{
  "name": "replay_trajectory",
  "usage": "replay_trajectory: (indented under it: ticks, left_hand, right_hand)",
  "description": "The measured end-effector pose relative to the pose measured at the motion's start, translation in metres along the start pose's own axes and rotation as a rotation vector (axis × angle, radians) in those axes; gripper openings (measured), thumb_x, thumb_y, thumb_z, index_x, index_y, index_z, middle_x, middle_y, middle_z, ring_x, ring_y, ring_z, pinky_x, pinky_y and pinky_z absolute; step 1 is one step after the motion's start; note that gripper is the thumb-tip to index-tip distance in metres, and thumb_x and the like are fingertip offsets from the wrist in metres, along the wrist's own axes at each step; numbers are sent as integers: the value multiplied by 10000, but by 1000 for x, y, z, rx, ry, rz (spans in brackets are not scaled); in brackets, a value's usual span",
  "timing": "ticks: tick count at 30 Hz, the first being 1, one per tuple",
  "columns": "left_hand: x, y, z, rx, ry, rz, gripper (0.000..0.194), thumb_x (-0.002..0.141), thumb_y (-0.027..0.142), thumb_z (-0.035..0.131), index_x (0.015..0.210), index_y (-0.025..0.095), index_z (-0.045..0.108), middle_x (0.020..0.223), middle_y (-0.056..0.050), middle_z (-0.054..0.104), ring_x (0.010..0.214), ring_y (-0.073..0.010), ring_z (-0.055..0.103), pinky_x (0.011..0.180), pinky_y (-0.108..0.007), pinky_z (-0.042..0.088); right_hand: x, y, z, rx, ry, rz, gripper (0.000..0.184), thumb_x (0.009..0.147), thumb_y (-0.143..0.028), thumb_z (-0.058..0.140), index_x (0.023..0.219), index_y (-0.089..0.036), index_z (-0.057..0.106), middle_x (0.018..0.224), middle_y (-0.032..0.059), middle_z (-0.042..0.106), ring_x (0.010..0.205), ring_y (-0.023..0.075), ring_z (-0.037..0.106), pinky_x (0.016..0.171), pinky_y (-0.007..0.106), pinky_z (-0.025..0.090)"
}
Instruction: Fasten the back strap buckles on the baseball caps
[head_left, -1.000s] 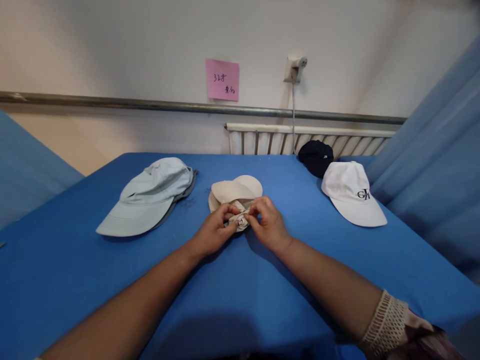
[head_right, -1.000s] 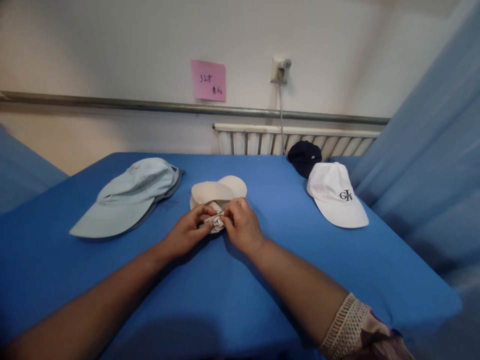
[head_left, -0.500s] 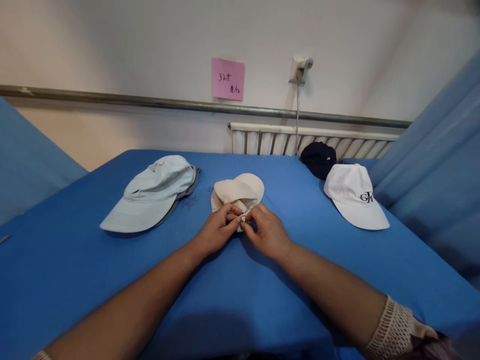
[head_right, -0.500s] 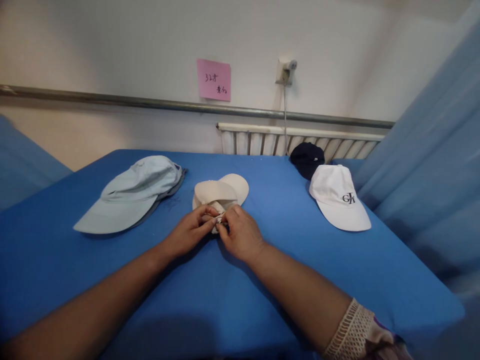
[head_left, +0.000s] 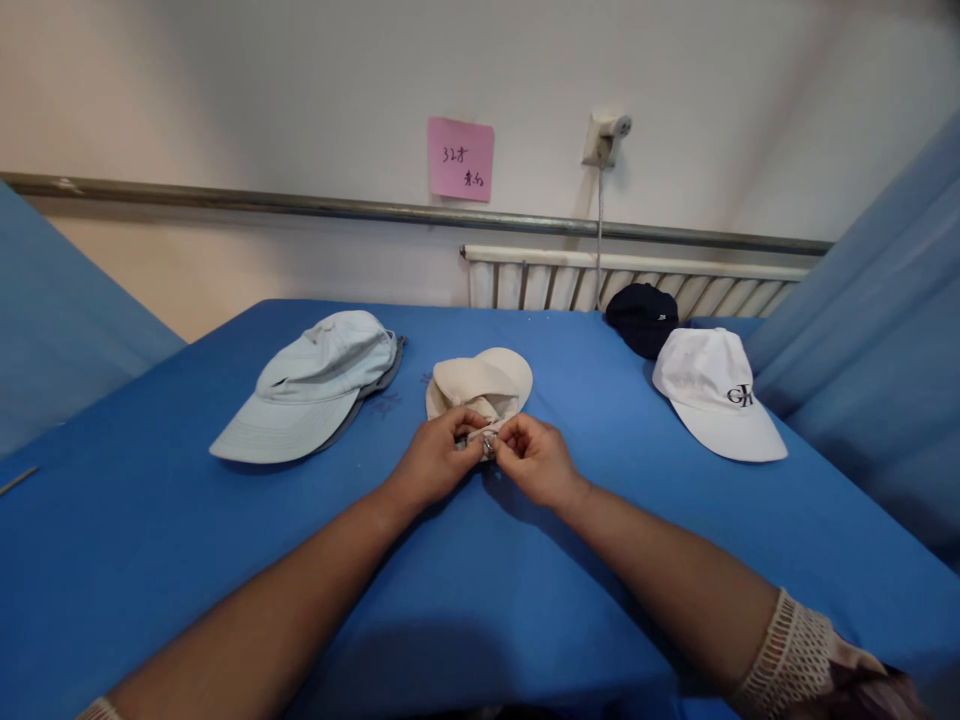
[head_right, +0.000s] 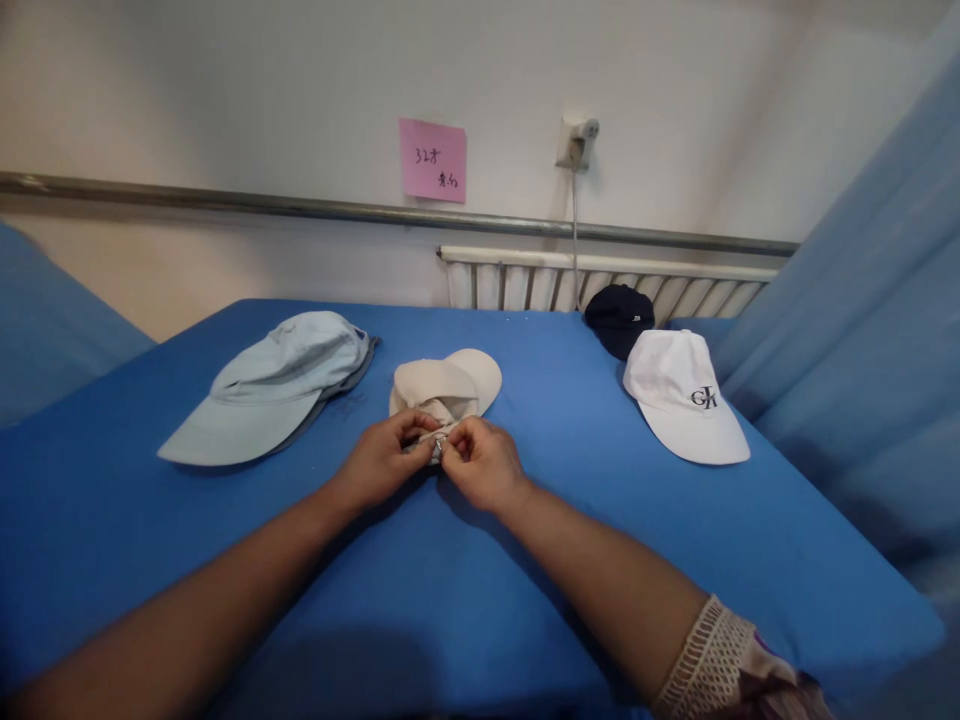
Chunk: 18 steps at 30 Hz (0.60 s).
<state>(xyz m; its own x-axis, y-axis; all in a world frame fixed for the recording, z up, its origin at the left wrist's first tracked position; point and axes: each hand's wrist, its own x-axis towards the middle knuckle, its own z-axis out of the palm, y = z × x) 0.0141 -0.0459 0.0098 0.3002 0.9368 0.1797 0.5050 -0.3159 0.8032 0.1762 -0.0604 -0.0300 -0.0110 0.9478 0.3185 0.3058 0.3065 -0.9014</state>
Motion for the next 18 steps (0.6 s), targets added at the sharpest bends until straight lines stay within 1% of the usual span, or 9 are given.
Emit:
replay_trajectory:
  ticks: [2, 4, 7, 11, 15, 18]
  left_hand:
    - [1, 0, -1, -80, 12, -18, 218, 765, 321, 620, 919, 170, 651, 871, -42, 735, 782, -193, 674, 713, -293, 517]
    - [2, -1, -2, -134, 19, -27, 231, 752, 325, 634, 915, 162, 648, 858, -46, 726, 771, -187, 663, 709, -291, 518]
    - [2, -4, -2, -155, 25, -32, 237, 740, 331, 650, 900, 156, 654, 844, -47, 718, 748, -180, 648, 700, -291, 514]
    - [2, -6, -2, -107, 16, -28, 246, 739, 342, 666, 907, 162, 667, 856, -41, 720, 776, -186, 647, 723, -297, 511]
    - [1, -3, -1, -109, 9, -14, 250, 734, 341, 678, 914, 169, 668, 877, -39, 723, 796, -187, 648, 733, -296, 508]
    - [1, -1, -2, -146, 23, -21, 222, 731, 316, 675, 899, 171, 663, 872, -40, 724, 793, -186, 651, 748, -305, 512]
  right_hand:
    - [3, 2, 0, 114, 33, 19, 150, 778, -336, 611, 728, -203, 563, 594, -40, 563, 516, 106, 489, 514, 227, 400]
    - [5, 4, -2, 153, 48, 38, 162, 768, -345, 613, 722, -197, 564, 590, -44, 553, 514, 101, 479, 520, 226, 398]
    - [8, 9, -4, 145, 3, 66, 172, 761, -351, 617, 713, -194, 570, 579, -49, 550, 506, 96, 466, 506, 221, 379]
    - [9, 11, -6, 181, -58, 75, 182, 766, -366, 638, 748, -191, 590, 608, -38, 582, 528, 102, 497, 508, 217, 391]
    - [7, 8, -8, 84, -72, 6, 129, 773, -289, 625, 707, -198, 561, 586, -53, 543, 503, 92, 469, 495, 210, 374]
    - [8, 5, -14, -10, -32, -104, 103, 824, -255, 581, 740, -195, 580, 649, -33, 573, 563, 108, 515, 547, 222, 414]
